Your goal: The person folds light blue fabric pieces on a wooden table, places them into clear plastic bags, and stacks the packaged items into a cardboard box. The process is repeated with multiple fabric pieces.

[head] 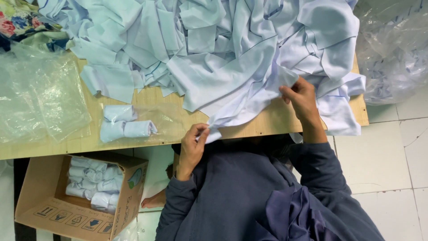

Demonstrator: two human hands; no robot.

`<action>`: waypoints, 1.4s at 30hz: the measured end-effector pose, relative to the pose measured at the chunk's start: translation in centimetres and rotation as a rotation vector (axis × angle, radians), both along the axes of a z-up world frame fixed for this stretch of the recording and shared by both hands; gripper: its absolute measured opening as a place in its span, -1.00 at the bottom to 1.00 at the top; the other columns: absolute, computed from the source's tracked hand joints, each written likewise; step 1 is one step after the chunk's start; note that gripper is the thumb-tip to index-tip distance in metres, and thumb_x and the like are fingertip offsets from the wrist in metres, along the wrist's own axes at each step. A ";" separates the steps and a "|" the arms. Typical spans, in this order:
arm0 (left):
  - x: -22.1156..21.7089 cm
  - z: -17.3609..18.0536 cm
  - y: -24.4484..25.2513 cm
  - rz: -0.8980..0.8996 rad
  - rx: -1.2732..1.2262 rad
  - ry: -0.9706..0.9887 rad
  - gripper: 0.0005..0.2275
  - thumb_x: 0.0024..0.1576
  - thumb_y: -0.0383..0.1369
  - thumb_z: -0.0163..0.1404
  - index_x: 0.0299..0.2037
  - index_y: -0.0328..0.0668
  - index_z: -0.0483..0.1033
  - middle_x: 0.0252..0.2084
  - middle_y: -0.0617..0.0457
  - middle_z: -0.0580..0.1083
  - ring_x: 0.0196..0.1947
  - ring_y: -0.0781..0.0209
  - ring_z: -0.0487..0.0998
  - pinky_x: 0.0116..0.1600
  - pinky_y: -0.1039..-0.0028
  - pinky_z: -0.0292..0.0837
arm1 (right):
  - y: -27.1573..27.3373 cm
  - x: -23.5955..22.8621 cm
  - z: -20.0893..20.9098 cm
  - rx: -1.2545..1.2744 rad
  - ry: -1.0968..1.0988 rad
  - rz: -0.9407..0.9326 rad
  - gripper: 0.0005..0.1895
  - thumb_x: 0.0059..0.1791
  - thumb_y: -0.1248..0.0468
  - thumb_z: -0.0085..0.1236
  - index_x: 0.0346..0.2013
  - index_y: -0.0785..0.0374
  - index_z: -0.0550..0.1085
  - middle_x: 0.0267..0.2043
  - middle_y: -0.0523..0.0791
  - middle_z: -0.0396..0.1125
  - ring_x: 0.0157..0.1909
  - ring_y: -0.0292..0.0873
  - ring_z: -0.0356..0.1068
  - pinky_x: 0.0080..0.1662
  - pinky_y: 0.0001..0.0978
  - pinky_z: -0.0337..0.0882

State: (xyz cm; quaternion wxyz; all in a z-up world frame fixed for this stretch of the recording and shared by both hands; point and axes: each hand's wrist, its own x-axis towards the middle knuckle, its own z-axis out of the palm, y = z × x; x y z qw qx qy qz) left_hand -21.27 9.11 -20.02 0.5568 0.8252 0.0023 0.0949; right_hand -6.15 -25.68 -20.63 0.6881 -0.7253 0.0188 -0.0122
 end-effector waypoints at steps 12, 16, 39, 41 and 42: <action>3.4 2.5 -1.4 0.136 -0.067 0.242 -0.67 0.40 -0.08 -0.18 0.10 -0.06 0.53 -0.49 -0.14 0.52 -0.44 0.20 0.43 -0.26 0.30 0.43 | -7.5 -10.9 3.8 -0.407 0.161 -0.184 -0.48 0.03 0.46 0.24 0.29 0.44 0.38 0.00 0.27 0.39 -0.02 0.08 0.41 0.00 -0.06 0.45; 3.9 7.3 -2.4 0.063 -0.019 0.387 -0.38 0.14 -0.12 0.18 0.39 -0.02 0.27 0.07 -0.60 0.45 0.19 -0.53 0.43 0.27 -0.15 0.31 | -6.3 -9.8 3.8 -0.724 -0.184 -0.288 -0.60 0.04 0.45 0.33 0.18 0.34 0.54 -0.16 0.05 0.33 -0.24 -0.06 0.33 -0.28 -0.33 0.33; 3.6 2.6 -1.6 0.133 -0.318 0.089 -0.69 0.30 -0.41 0.01 0.23 -0.29 0.44 0.12 -0.19 0.54 0.14 0.22 0.47 0.27 0.20 0.41 | -5.9 -5.0 1.0 -0.046 0.013 -0.117 -0.83 0.02 0.44 0.29 -0.15 0.31 0.46 -0.16 -0.04 0.46 -0.11 -0.26 0.44 0.00 -0.42 0.44; 3.9 2.1 -2.3 0.156 -0.386 0.086 -0.69 0.30 -0.41 0.01 0.24 -0.29 0.43 0.13 -0.16 0.53 0.14 0.22 0.45 0.27 0.20 0.42 | -7.6 -4.2 -0.1 0.063 0.003 -0.144 -0.80 0.04 0.47 0.24 -0.09 0.29 0.43 -0.21 -0.11 0.42 -0.15 -0.31 0.44 -0.06 -0.51 0.46; 4.0 1.8 -2.7 0.176 -0.456 0.086 -0.68 0.30 -0.41 0.02 0.25 -0.28 0.41 0.14 -0.13 0.52 0.15 0.22 0.43 0.26 0.20 0.42 | -8.5 -3.9 -0.7 0.170 -0.005 -0.173 -0.76 0.05 0.51 0.19 -0.03 0.28 0.40 -0.26 -0.17 0.38 -0.19 -0.37 0.44 -0.12 -0.59 0.47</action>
